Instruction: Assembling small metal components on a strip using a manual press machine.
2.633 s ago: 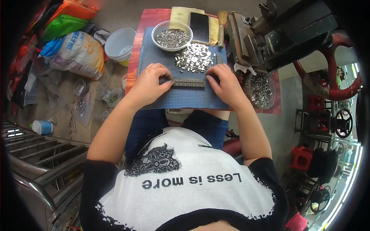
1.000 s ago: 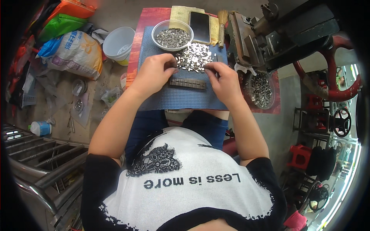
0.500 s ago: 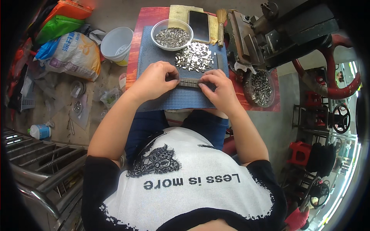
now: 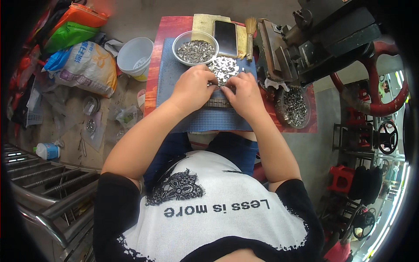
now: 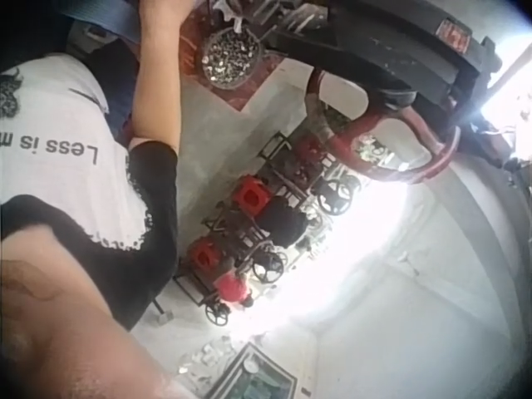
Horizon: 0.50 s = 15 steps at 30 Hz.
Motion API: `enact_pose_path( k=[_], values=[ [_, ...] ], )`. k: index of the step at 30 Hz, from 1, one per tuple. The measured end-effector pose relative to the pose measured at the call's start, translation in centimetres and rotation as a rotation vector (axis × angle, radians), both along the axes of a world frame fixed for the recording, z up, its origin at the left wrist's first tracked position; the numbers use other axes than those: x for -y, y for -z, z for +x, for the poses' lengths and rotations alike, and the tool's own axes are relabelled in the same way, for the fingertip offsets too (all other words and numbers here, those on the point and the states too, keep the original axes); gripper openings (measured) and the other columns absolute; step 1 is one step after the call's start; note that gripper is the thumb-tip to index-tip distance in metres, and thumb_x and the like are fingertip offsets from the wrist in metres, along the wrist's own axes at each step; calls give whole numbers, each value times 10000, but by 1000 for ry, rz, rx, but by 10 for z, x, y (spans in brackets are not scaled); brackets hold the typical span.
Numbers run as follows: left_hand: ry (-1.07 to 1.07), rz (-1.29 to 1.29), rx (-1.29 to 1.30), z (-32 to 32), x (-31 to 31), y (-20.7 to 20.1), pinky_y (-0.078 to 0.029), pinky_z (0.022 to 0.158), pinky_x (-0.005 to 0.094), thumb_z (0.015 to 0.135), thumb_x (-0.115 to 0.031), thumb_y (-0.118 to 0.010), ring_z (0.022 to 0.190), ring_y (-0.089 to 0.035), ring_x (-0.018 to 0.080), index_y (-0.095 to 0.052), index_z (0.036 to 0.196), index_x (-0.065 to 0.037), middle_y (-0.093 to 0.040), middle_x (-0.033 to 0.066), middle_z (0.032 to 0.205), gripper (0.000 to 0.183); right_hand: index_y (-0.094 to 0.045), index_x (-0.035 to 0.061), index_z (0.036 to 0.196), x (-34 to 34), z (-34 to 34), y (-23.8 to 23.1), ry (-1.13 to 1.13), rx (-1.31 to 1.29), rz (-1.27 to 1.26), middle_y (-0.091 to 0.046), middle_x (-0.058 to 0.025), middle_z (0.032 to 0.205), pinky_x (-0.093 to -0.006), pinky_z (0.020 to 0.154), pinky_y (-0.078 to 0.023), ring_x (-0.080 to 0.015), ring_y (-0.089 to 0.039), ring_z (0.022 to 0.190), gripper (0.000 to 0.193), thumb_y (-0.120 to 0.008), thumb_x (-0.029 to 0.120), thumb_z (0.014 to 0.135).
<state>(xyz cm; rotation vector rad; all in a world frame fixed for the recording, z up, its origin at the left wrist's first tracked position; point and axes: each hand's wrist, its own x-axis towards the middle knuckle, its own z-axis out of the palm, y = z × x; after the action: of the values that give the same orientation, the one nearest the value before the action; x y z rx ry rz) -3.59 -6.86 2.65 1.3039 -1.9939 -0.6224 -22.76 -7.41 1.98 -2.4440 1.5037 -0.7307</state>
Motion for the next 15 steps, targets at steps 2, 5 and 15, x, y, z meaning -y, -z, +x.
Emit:
enact_pose_path(
  k=[2,5,15],
  values=[
    [-33,-16,128,-8,3,5,-513,875,425,788,-147,-741,997,-629,322,-753,855,-47,-649,129,974,121,-690,43,844,0,-2,3,1,35,-42,-665,-138,863,-432,806,-492,-343,-595,881,114,-735,135,793],
    [-38,-48,168,-13,2,7,-512,885,425,794,-128,-715,1010,-623,330,-732,848,-40,-643,130,980,105,-692,37,888,-9,-6,-12,76,319,225,-681,-136,859,-422,775,-515,-322,-634,842,118,-727,116,808],
    [-30,38,-37,5,-12,-7,-516,813,391,840,-39,-684,910,-659,321,-665,953,-5,-679,167,934,120,-706,13,927,-27,-11,0,-186,326,158,-685,-98,970,-356,848,-488,-267,-619,955,126,-739,64,817]
  ],
)
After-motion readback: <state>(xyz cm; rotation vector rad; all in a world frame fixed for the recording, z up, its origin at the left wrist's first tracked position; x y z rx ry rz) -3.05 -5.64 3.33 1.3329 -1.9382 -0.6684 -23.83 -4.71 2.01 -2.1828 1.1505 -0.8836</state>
